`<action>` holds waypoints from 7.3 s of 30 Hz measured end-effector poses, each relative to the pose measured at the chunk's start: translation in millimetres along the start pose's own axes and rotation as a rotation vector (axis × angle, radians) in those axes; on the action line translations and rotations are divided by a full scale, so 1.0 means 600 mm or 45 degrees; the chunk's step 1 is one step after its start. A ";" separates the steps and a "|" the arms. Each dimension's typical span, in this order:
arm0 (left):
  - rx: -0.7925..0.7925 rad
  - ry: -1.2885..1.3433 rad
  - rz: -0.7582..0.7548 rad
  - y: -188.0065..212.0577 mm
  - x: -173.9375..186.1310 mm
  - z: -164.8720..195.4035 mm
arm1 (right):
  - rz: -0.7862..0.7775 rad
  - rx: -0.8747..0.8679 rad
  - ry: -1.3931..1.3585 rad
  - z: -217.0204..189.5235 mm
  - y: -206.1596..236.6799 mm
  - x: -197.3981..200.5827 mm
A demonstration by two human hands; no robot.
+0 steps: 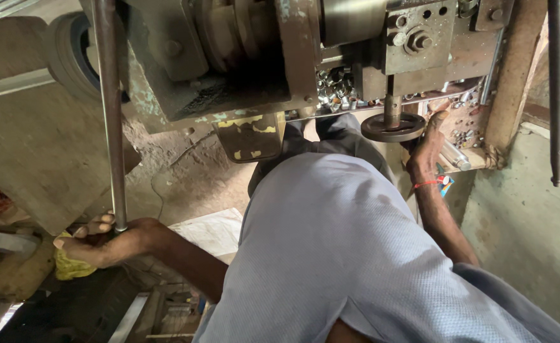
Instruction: The person operates an industrial metalworking machine by pulling a long lever and turning a manual wheel to process metal components.
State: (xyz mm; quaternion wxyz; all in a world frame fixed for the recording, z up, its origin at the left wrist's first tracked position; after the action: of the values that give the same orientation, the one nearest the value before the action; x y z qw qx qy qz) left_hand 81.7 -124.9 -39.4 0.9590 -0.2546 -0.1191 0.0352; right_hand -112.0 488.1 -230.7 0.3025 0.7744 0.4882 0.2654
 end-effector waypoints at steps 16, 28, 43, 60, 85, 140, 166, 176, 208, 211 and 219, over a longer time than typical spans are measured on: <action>-1.192 -0.778 -0.103 0.053 -0.025 0.066 | -0.775 0.538 0.925 0.030 0.056 -0.112; -0.205 0.157 -0.147 0.014 0.017 -0.024 | -0.940 -0.161 1.198 0.011 0.065 -0.067; -1.025 -0.839 -0.175 0.037 -0.018 0.054 | -0.803 -0.158 0.220 -0.012 0.079 -0.080; -0.101 -0.107 -0.037 0.006 -0.006 0.008 | -0.049 0.001 0.026 -0.001 0.026 0.005; -0.364 -0.277 -0.099 0.024 -0.029 0.064 | -0.435 0.336 0.339 -0.007 0.068 -0.073; 0.246 0.175 0.102 0.009 -0.019 0.022 | 0.058 -0.034 -0.017 -0.022 0.014 -0.015; 0.128 0.132 0.006 0.015 -0.031 0.034 | -0.637 0.456 0.725 0.013 0.058 -0.067; 0.274 0.368 -0.014 0.017 -0.033 0.017 | -0.662 -0.113 1.027 -0.043 0.052 -0.020; 0.242 0.237 0.032 0.013 -0.029 0.023 | -0.488 -0.061 -0.006 0.041 0.051 -0.037; 0.074 0.077 0.030 0.012 -0.024 0.032 | -0.024 -0.066 -0.095 0.026 0.036 0.011; 0.167 0.056 0.056 0.015 -0.029 0.035 | 0.029 0.006 -0.087 -0.008 0.008 0.003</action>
State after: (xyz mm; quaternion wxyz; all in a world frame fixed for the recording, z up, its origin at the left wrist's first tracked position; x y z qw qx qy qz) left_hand 59.9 -109.2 -30.1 0.9750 -0.1944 -0.0899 0.0585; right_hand -112.1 489.0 -223.9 0.3141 0.7891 0.4695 0.2412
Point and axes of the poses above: each hand's wrist, its own y-axis away from the middle knuckle, its own x-axis out of the back of the hand, z = x × y, the point moved 6 cm from there along -y, towards the middle knuckle, and after that the axes turned 5 degrees about -y, right-handed, at the moved point
